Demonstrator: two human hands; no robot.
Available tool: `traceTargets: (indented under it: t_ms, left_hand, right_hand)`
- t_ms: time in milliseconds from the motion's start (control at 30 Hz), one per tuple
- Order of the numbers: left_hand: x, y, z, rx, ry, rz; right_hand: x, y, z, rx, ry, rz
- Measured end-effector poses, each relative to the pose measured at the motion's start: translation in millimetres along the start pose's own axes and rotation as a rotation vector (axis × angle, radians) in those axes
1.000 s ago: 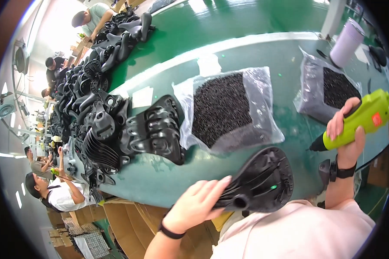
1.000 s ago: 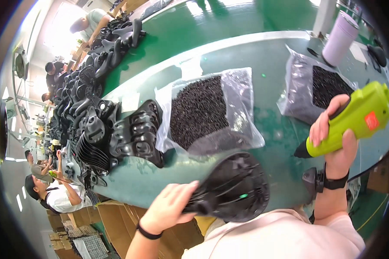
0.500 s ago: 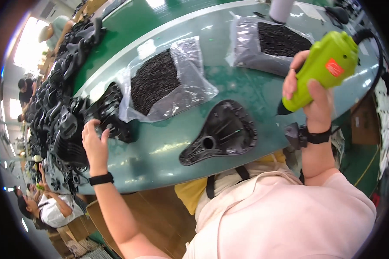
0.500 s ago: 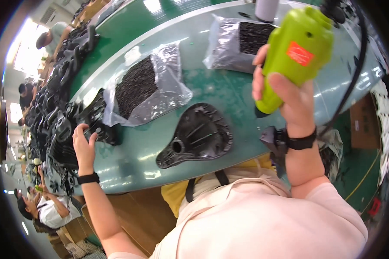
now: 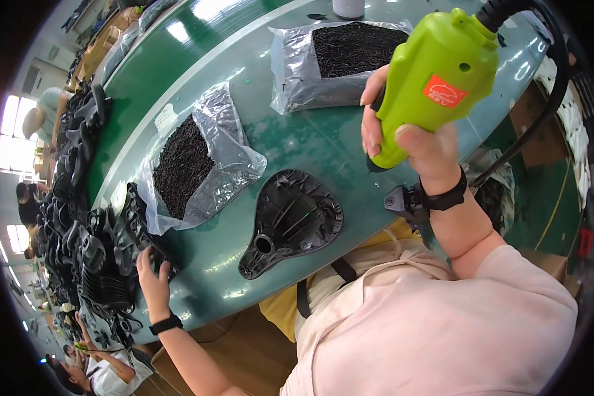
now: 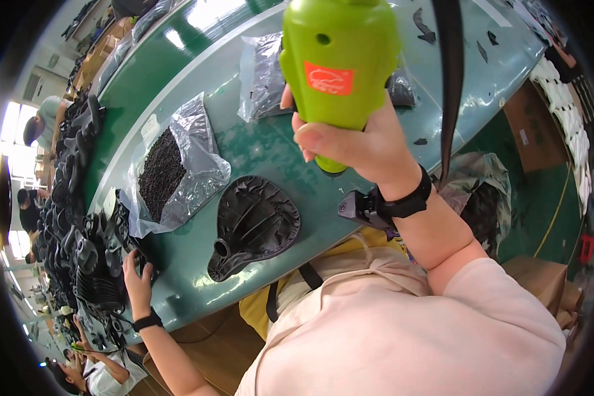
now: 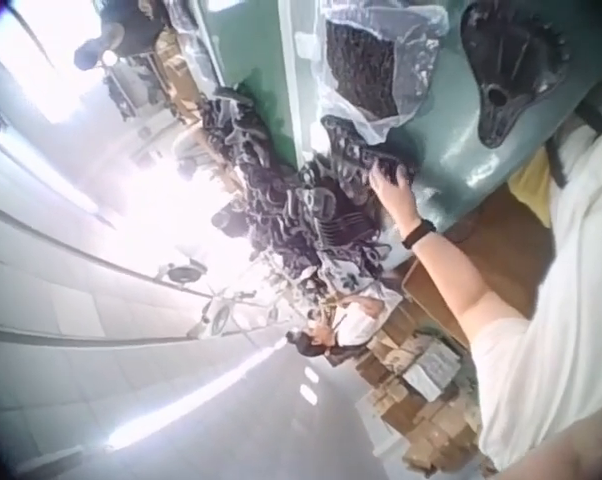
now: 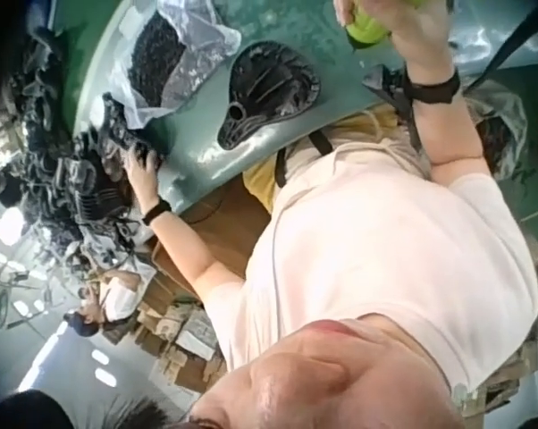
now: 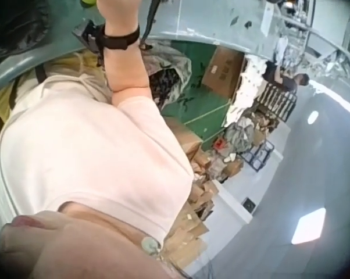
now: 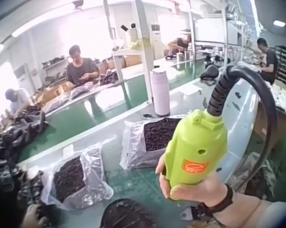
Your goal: The person picks up a seat base and a cover, fits them together, and secures the assembly by driving screws into it with a power screwdriver. They repeat this process for a second seat before placing the finished items onto a conveyor belt.
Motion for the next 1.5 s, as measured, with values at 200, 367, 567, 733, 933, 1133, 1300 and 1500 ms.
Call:
traceTargets:
  t_ms: [200,367,567,733,933,1133,1300,1500]
  left_hand:
    - [-22,-25,-38,0.002,0.023,-0.017]
    - [-64,-20,-59,0.057,-0.071,-0.041]
    - [-68,-19,-61,-0.088,0.009,-0.006]
    - [-92,32,-69,-0.262,0.228,-0.82]
    - [-181,30,-37,0.16,0.097,-1.171]
    - [-211,-7,-11,0.473,-0.022,-0.873]
    - [-218,-1,-19,0.367,-0.041,-0.557]
    - [-239,8,-33,-0.181,-0.311,-0.359]
  right_hand:
    - [-4,-4,-1,0.006,-0.019,0.021]
    - [-7,-2,-1,-0.008,-0.013,0.034]
    - [-2,-7,3,-0.008,-0.025,0.006]
    - [-6,-11,2,0.011,-0.061,0.001]
    - [-5,-10,3,-0.013,-0.057,0.006]
    - [-4,-12,-1,-0.012,-0.039,0.008]
    - [-4,-5,-1,-0.003,-0.025,0.016]
    - [-3,-3,4,0.04,-0.07,-0.017]
Point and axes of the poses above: each hand's wrist, its own z-axis towards the middle knuckle, its own y-axis out of the back of the hand, x = y × z, the point moved 2 cm from there along z, towards the middle knuckle, and after that the axes turned 3 degrees about z, right-handed, at the moved point
